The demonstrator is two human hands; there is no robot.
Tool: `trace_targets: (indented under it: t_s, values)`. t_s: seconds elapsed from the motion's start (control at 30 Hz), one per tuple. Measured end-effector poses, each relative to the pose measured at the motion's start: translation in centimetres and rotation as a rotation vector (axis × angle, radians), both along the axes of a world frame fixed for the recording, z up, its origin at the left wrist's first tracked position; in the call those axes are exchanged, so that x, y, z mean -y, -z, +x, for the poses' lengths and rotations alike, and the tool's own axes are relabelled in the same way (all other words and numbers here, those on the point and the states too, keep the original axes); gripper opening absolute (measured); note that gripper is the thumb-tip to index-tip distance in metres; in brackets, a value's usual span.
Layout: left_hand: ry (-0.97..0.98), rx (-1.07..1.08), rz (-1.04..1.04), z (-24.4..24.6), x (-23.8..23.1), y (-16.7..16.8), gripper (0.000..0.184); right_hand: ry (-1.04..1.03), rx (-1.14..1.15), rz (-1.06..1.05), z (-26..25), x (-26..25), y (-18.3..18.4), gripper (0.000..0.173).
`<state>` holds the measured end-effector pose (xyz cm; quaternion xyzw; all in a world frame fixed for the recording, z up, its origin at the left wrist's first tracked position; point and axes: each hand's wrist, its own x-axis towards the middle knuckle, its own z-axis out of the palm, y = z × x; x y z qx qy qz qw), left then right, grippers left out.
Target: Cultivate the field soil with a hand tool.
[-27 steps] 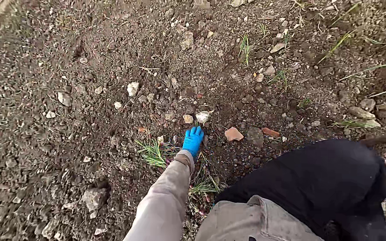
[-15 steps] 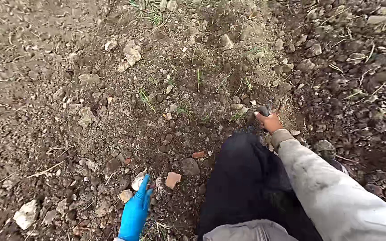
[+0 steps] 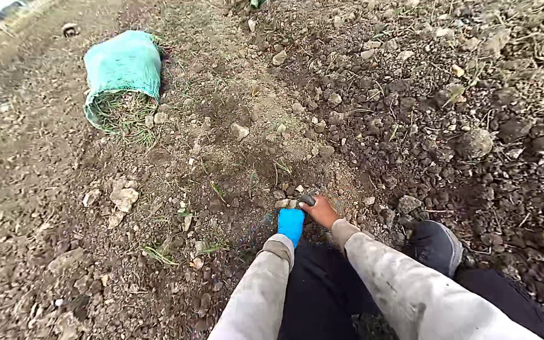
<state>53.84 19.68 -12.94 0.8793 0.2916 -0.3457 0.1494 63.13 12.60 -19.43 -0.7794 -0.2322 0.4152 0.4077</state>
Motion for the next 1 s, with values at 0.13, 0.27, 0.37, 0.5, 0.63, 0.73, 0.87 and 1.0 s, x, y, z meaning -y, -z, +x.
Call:
trace_targets:
  t_s: [0.13, 0.27, 0.37, 0.5, 0.63, 0.73, 0.87, 1.0]
  values:
    - [0.162, -0.120, -0.078, 2.4, -0.8, 1.4, 0.034, 0.207, -0.006, 0.131, 3.5, 3.1, -7.8, 0.032]
    - [0.522, -0.187, 0.012, 1.9, -1.0, 4.0, 0.032, 0.325, 0.080, 0.575, 8.2, 7.5, -16.4, 0.015]
    - [0.741, -0.211, 0.043, 2.6, 0.1, 0.7, 0.032, 0.302, 0.104, 0.792, 10.8, 8.3, -21.3, 0.012]
    - [0.687, -0.462, 0.040, 4.3, 0.9, 0.2, 0.035, 0.253, 0.139, 0.596, 11.9, 4.2, -15.6, 0.015]
    - [0.487, -0.051, -0.025, 0.7, -3.1, 6.6, 0.033, 0.228, 0.055, 0.153, 6.2, 1.3, 1.3, 0.035]
    - [0.196, 0.417, 0.098, -3.5, -3.1, 1.8, 0.044, 0.249, 0.018, 0.068, 4.9, 1.0, 3.1, 0.038]
    - [-0.178, 1.088, 0.476, -15.0, -0.6, -2.2, 0.036, 0.227, 0.053, 0.057, 5.6, 0.8, 3.0, 0.038]
    - [-0.375, 0.906, 0.576, -29.3, 4.0, -2.2, 0.034, 0.210, 0.151, -0.015, 6.1, 2.2, 3.5, 0.051]
